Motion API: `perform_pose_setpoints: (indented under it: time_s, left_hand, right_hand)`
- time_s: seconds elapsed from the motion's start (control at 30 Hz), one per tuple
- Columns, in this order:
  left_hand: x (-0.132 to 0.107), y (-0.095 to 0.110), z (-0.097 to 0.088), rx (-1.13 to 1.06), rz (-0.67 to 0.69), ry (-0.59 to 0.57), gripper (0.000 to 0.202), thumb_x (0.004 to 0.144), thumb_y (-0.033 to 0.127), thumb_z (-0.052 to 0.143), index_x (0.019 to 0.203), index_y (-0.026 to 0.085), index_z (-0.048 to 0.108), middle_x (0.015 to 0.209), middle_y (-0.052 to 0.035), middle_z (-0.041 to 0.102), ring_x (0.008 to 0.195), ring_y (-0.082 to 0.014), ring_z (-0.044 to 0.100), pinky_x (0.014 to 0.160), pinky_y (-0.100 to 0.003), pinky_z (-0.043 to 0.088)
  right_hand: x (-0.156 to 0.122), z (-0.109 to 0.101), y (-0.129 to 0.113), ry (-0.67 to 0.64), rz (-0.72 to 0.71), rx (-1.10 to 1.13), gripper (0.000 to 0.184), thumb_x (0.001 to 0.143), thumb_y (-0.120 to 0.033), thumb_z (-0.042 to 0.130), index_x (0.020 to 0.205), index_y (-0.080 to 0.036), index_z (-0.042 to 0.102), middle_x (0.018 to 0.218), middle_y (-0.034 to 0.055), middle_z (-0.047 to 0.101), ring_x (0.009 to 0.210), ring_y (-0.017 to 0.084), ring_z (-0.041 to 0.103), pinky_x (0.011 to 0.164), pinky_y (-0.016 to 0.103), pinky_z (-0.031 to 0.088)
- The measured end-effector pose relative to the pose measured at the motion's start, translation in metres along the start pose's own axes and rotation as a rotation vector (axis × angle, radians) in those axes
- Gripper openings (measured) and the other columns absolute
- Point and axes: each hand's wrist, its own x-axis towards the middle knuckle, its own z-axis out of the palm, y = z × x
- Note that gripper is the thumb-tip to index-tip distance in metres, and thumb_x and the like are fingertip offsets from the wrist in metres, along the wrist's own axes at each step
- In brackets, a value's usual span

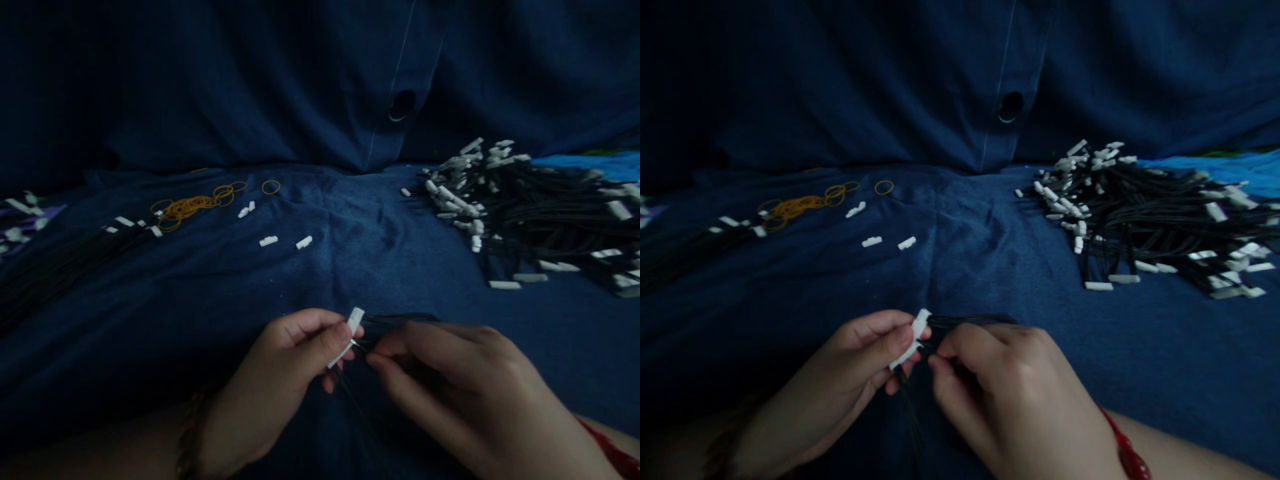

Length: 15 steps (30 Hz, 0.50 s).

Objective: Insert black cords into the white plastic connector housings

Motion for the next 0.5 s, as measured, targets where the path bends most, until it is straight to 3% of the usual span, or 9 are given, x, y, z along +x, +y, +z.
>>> perform_pose_setpoints:
  time_s: [0.3,0.5]
  left_hand:
    - [-0.0007,-0.0033,0.0006,0.101,0.039,0.033,0.017,0.077,0.032,0.054,0.075,0.018,0.063,0.065,0.0020,0.055,0.059,-0.0098,0.047,0.050,-0.019,0.037]
    - [-0.0016,-0.0038,0.0008,0.145,0.058,0.048,0.018,0.076,0.035,0.054,0.077,0.021,0.064,0.066,0.0025,0.056,0.057,-0.0097,0.046,0.049,-0.020,0.037]
  right_hand:
    - [-0.0030,0.0055,-0.0012,0.159,-0.195,-0.253,0.018,0.082,-0.017,0.043,0.072,-0.016,0.059,0.054,-0.0002,0.053,0.050,0.012,0.051,0.049,0.025,0.036]
    - [-0.0043,0.0096,-0.0010,0.167,-0.281,-0.345,0.019,0.082,-0.014,0.044,0.068,-0.016,0.056,0.058,0.0010,0.056,0.052,0.012,0.051,0.052,0.027,0.035]
